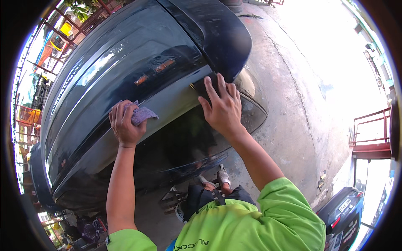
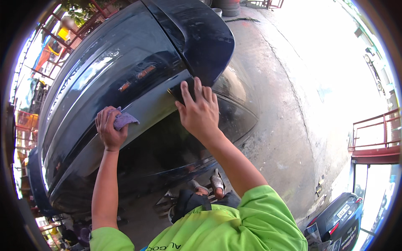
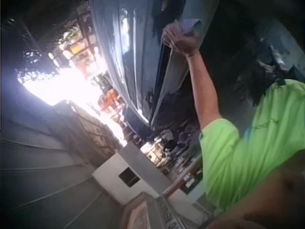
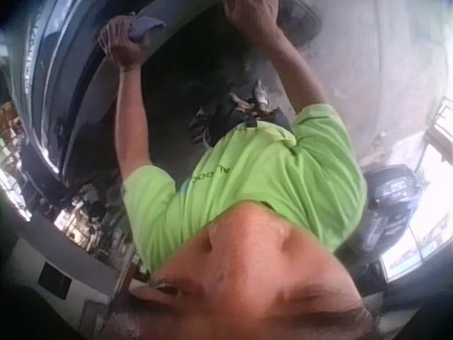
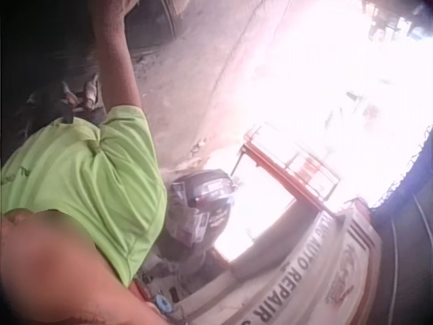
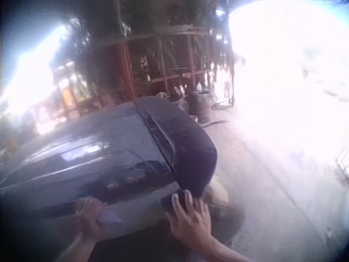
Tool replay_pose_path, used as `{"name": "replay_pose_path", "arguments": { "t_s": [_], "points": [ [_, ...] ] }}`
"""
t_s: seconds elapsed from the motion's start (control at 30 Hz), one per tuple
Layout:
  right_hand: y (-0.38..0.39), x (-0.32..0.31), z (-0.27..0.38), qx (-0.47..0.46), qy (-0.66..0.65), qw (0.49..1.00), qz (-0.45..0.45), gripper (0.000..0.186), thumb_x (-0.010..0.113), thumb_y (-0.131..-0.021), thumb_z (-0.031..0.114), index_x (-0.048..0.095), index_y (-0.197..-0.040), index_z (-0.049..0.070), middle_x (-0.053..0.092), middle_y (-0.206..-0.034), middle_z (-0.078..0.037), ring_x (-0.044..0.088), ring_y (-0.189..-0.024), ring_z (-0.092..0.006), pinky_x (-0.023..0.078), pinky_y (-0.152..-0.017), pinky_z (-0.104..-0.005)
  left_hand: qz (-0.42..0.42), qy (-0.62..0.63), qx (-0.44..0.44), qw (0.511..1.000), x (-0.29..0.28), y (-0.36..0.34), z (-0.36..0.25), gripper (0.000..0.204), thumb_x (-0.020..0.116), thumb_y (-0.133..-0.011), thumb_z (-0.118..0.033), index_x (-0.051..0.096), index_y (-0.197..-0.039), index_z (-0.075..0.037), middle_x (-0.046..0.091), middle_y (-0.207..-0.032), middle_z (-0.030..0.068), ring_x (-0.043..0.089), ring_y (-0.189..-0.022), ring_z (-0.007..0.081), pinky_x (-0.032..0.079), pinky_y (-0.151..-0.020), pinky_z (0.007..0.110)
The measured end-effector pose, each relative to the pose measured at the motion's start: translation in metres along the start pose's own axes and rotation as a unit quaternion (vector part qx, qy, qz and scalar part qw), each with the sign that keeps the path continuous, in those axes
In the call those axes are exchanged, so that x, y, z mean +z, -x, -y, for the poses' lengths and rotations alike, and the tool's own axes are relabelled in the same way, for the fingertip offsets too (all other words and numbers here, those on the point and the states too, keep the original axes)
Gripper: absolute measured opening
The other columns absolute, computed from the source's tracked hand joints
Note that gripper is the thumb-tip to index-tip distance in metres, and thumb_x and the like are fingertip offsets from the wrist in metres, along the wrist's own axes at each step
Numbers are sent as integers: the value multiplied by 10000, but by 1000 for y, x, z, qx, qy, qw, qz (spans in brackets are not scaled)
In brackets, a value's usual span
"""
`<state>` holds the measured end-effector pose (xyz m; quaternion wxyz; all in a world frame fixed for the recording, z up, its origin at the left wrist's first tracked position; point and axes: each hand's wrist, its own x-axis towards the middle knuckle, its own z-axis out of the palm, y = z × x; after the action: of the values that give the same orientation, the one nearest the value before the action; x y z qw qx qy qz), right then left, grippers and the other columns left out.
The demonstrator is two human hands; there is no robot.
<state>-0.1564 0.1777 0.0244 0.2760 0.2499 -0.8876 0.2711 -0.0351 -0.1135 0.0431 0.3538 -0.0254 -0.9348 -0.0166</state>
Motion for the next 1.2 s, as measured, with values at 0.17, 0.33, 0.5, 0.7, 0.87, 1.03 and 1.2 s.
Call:
{"name": "replay_pose_path", "arguments": {
  "t_s": [0.17,0.33,0.5,0.7,0.87,1.03,1.2],
  "points": [
    [-7,7,16,56,30,998,9,553,734,-958,342,666,-1440,78,621,-1421,-249,587,-1176,-387,495,-958,-475,-8,1,4,1000,-3,-2,-3,352,880,-704,-261,716,-984,-126,692,-1107,48,649,-1134,307,475,-1009,459],
    [-6,13,31,-39,47,998,13,557,718,-971,363,662,-1443,74,627,-1422,-240,585,-1208,-391,498,-969,-487,-14,33,-11,999,-8,-2,-2,358,871,-714,-253,720,-1007,-114,697,-1116,60,657,-1134,310,474,-999,458],
    [0,14,38,-17,87,993,73,611,716,-978,412,650,-1485,77,617,-1475,-242,588,-1235,-407,506,-1025,-516,-8,31,-48,998,-6,5,0,416,905,-704,-285,741,-1059,-143,686,-1166,35,640,-1183,279,480,-994,449],
    [-15,11,33,52,112,991,45,597,710,-987,440,666,-1496,131,651,-1451,-246,606,-1217,-421,519,-1069,-491,-3,47,-67,997,-4,10,5,442,918,-726,-296,755,-1109,-145,688,-1190,23,635,-1227,264,481,-1011,458],
    [-22,11,36,-23,94,984,152,593,696,-1003,436,647,-1501,117,648,-1462,-232,582,-1309,-428,503,-1090,-519,23,51,-83,995,-3,9,4,463,914,-745,-322,769,-1151,-154,686,-1231,18,626,-1250,259,477,-1032,460],
    [-16,15,45,-23,98,985,139,605,674,-1021,425,609,-1546,130,597,-1545,-234,556,-1375,-422,471,-1148,-507,-6,42,-68,997,-2,10,4,394,902,-777,-391,750,-1065,-170,686,-1162,26,641,-1187,248,491,-996,468],
    [-16,16,37,41,120,991,52,635,675,-1016,443,595,-1553,114,569,-1574,-238,555,-1379,-412,459,-1159,-523,0,35,-64,997,-3,8,5,415,899,-767,-364,763,-1106,-165,682,-1178,22,634,-1209,248,487,-1004,470]
  ]
}}
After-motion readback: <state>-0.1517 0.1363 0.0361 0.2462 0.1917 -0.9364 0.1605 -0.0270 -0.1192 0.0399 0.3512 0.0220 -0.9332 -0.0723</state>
